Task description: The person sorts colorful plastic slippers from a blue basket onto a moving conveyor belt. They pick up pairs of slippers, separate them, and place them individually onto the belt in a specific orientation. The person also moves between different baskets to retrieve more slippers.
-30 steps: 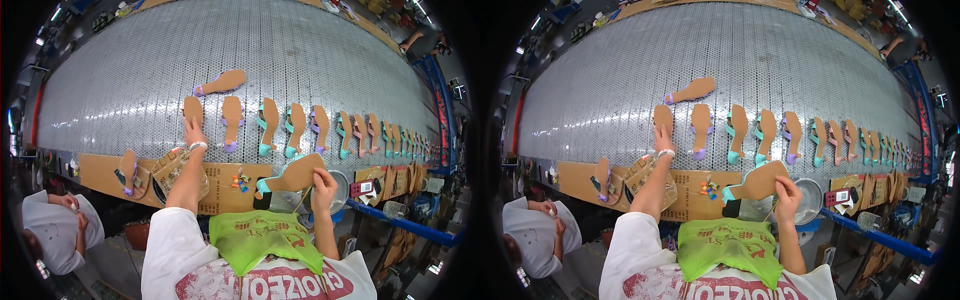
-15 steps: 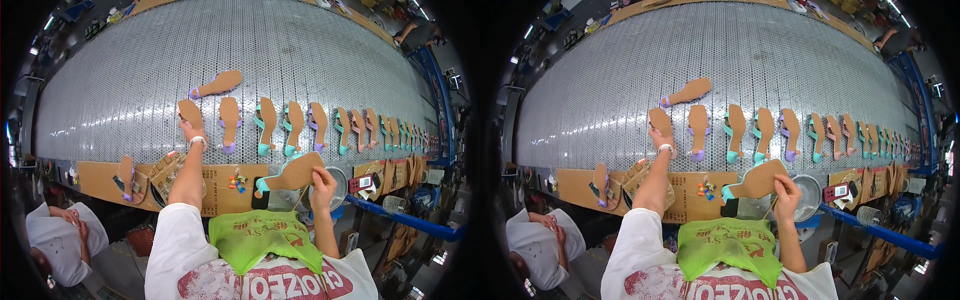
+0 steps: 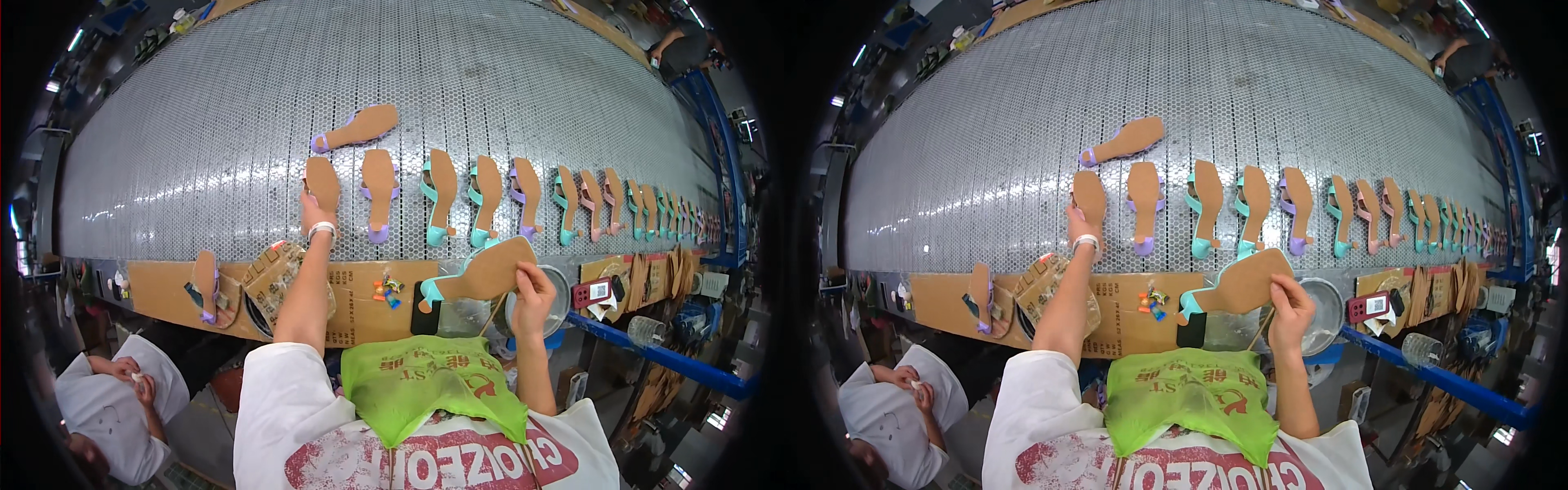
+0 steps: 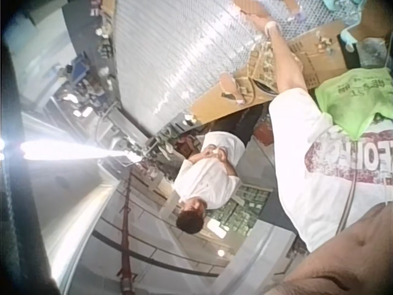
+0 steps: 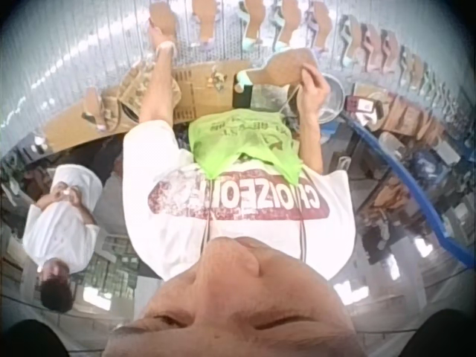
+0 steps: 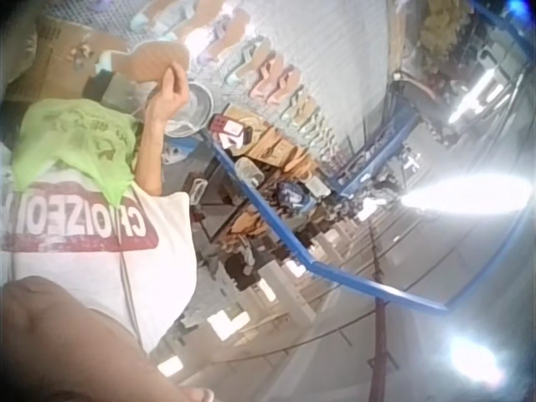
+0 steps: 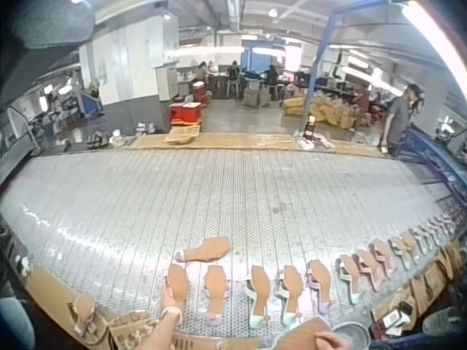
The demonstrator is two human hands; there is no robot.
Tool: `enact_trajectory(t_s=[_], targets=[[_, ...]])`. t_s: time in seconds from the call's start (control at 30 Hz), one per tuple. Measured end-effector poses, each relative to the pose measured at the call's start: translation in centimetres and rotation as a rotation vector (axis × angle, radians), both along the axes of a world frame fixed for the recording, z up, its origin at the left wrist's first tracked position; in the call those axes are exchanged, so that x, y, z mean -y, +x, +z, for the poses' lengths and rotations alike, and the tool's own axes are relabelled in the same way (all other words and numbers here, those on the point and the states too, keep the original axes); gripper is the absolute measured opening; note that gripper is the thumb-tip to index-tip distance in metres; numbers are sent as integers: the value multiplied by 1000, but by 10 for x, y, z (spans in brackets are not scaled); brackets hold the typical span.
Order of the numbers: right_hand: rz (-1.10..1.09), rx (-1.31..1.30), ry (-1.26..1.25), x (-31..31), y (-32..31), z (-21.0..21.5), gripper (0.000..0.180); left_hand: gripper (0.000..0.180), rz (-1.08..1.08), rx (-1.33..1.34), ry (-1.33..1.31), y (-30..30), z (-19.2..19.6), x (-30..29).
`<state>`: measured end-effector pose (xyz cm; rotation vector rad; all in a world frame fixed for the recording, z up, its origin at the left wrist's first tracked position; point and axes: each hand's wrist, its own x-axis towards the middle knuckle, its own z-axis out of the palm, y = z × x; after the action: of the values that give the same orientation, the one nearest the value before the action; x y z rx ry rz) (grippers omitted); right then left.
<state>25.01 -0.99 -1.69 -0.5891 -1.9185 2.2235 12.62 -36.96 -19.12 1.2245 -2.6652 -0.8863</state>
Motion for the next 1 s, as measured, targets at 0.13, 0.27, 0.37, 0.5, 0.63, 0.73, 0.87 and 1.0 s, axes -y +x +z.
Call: enact_trajectory(t_s=[0.13,0.27,0.37,0.5,0.63,0.73,0.87,1.0], targets=[[50,-24,-4,1,-2,-8,18,54,-232,-304,-155,9,14,-15],[50,-27,-100,9,-5,-7,14,54,-877,-45,945,46,66,-58],[284,-195,-377,8,-9,-18,13,64,-1540,292,1393,67,109,-80],[464,-231,-556,52,-26,7,15,57,-1443,165,1674,97,133,-87],[515,-213,-289,86,-51,27,23,40,-1059,131,1668,104,144,-60],[512,-85,-337,98,-63,36,28,32,-758,-71,1333,81,148,-26],[622,54,-180,70,-50,0,27,27,-240,-182,959,41,123,47],[624,180,-174,66,-29,-22,25,30,-60,-110,799,3,-11,157]])
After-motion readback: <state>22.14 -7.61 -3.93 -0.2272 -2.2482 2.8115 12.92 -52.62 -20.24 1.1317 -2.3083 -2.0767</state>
